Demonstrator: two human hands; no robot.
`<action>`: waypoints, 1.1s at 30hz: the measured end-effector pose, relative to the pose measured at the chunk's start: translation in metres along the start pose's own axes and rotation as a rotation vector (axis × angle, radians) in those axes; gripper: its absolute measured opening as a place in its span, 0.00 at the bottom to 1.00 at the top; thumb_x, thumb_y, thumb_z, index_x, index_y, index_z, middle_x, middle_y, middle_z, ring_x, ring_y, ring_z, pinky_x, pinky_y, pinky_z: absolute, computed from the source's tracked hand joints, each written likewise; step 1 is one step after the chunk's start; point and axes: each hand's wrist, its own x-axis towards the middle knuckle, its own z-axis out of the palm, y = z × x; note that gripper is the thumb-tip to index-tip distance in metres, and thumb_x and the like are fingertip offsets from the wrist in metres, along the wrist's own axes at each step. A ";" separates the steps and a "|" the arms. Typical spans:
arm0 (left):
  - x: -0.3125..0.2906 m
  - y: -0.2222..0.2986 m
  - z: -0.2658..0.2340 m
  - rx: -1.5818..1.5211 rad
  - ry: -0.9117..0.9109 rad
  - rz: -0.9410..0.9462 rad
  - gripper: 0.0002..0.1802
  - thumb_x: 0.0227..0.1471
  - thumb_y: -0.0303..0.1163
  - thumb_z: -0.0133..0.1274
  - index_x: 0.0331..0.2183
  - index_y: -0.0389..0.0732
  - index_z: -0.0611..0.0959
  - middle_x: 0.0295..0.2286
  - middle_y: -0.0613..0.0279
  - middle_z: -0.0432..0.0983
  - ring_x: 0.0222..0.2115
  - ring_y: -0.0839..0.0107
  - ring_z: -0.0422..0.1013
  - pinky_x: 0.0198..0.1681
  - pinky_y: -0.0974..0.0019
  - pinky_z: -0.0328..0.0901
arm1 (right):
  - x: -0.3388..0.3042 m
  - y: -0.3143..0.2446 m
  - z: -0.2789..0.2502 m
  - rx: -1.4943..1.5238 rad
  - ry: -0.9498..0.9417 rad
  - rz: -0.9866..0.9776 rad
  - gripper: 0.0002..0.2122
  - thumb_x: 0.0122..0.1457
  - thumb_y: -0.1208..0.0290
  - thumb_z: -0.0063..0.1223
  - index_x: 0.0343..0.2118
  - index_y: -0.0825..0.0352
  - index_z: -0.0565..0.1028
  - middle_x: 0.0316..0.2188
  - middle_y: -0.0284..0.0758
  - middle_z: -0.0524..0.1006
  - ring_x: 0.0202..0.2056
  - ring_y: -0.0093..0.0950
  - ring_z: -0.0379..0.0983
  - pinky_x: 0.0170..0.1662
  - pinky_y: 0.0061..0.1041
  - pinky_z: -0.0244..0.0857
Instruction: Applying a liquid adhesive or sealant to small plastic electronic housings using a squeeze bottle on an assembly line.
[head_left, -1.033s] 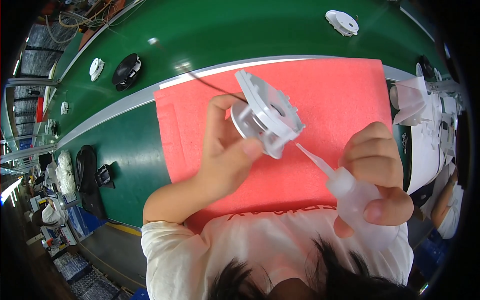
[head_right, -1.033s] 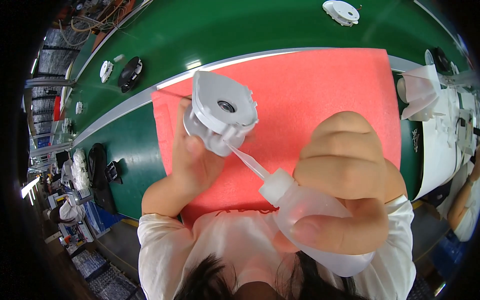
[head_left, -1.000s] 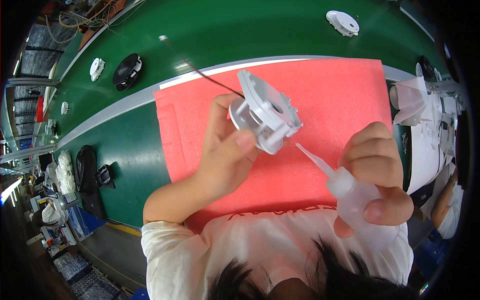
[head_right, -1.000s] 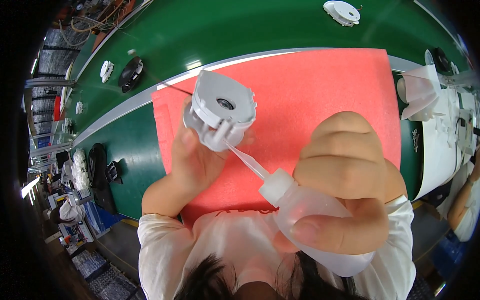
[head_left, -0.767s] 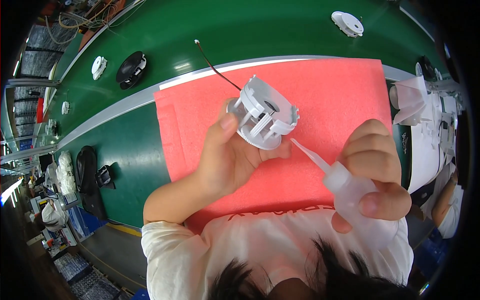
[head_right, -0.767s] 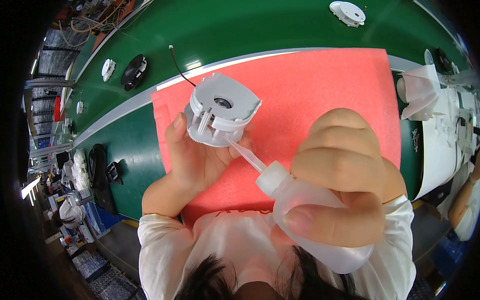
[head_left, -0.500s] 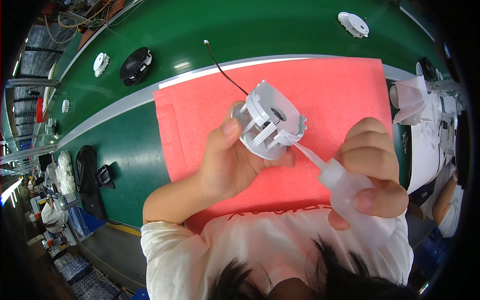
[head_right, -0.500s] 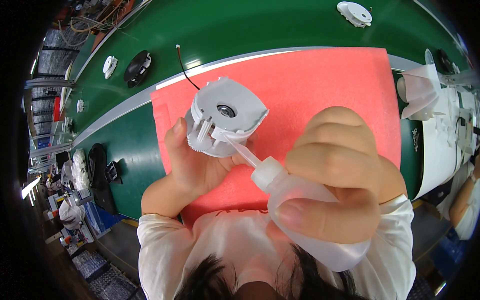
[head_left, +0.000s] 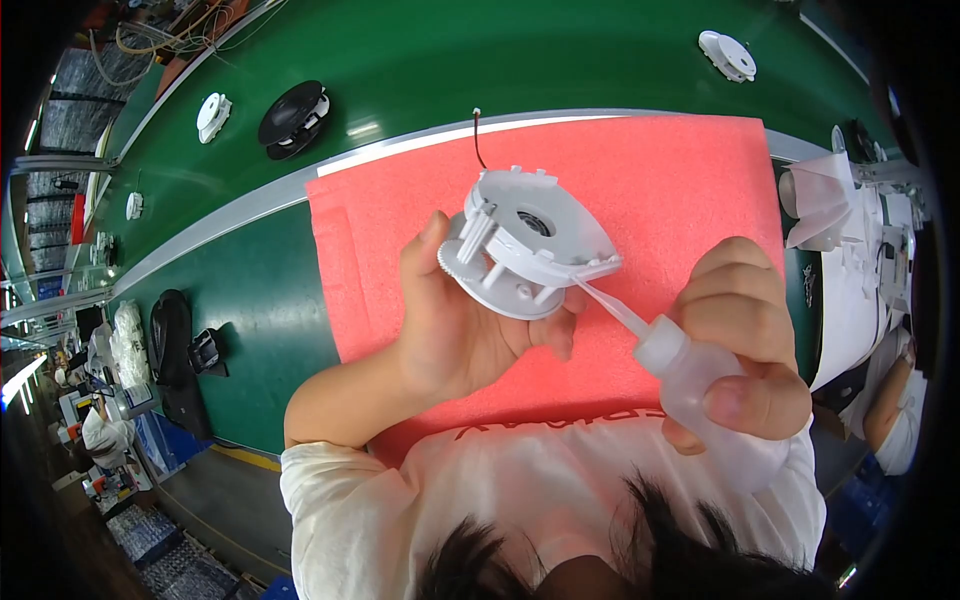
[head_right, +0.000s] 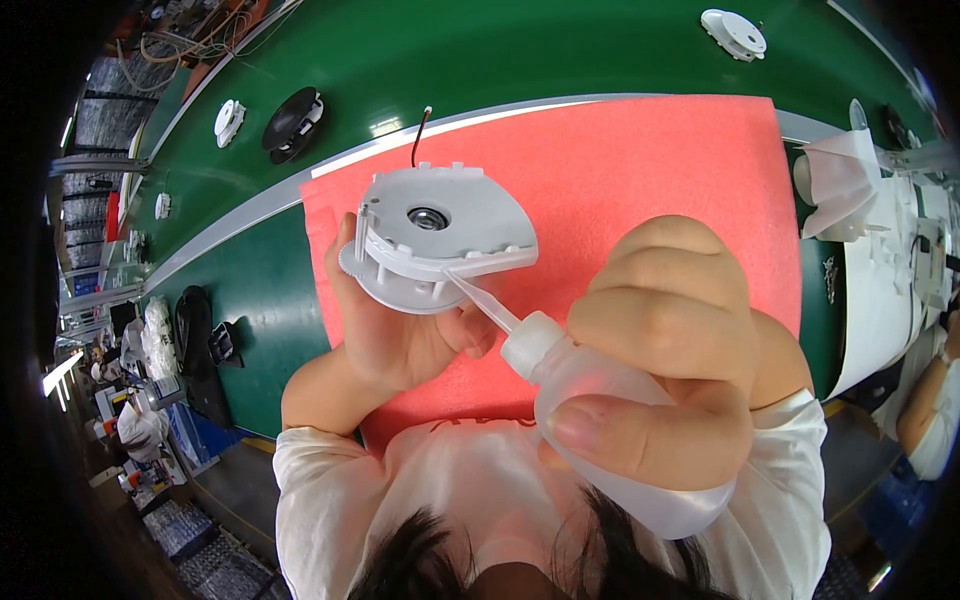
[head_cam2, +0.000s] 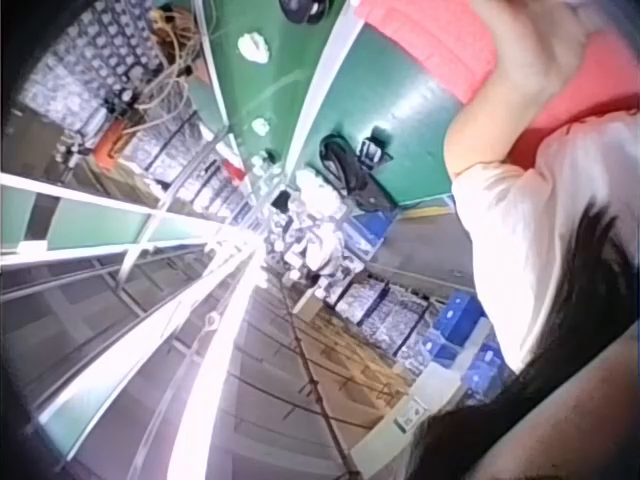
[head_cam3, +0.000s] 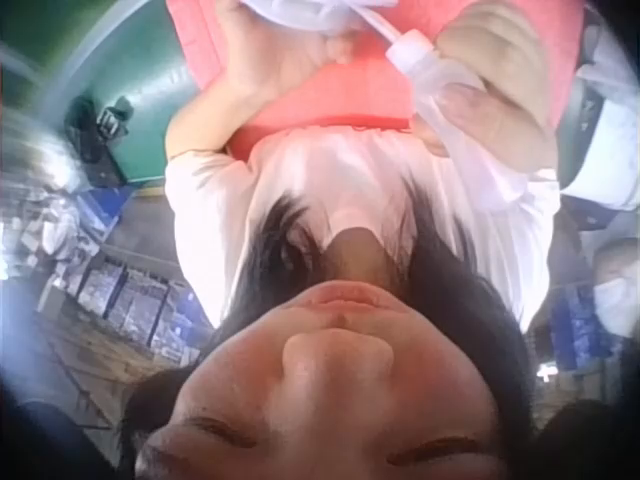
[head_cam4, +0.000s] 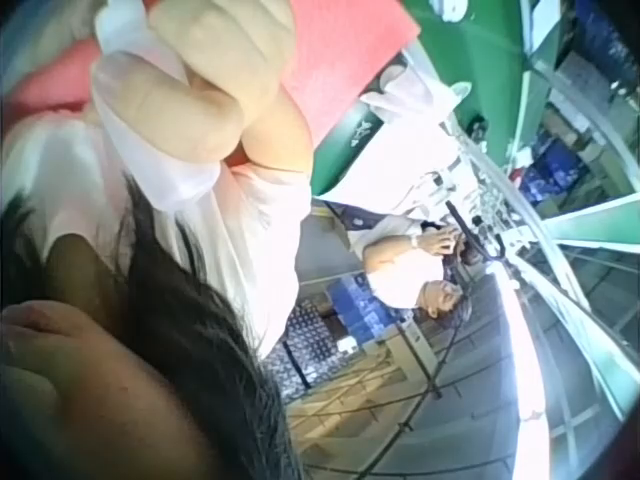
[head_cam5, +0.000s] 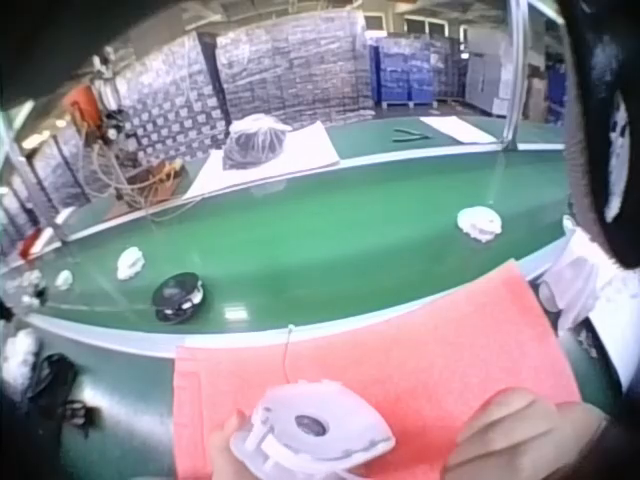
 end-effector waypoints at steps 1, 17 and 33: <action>0.000 0.000 0.000 -0.026 -0.004 -0.010 0.44 0.45 0.69 0.28 0.42 0.37 0.71 0.29 0.49 0.73 0.24 0.58 0.72 0.27 0.61 0.68 | 0.000 0.000 -0.001 0.002 -0.013 0.007 0.19 0.48 0.58 0.54 0.40 0.54 0.60 0.28 0.36 0.67 0.22 0.29 0.62 0.24 0.28 0.56; 0.019 0.007 -0.022 -0.177 -0.065 -0.042 0.43 0.42 0.69 0.28 0.44 0.42 0.70 0.32 0.54 0.72 0.24 0.65 0.70 0.12 0.68 0.63 | -0.005 0.025 0.002 0.014 -0.015 -0.028 0.24 0.40 0.64 0.60 0.41 0.53 0.61 0.28 0.37 0.67 0.21 0.30 0.63 0.24 0.28 0.56; -0.005 0.058 0.015 -0.036 -0.001 0.110 0.40 0.45 0.66 0.28 0.46 0.43 0.67 0.31 0.54 0.72 0.20 0.66 0.70 0.13 0.68 0.63 | 0.046 0.020 0.020 0.062 0.058 -0.200 0.19 0.48 0.55 0.56 0.37 0.55 0.61 0.25 0.35 0.66 0.19 0.28 0.62 0.22 0.26 0.54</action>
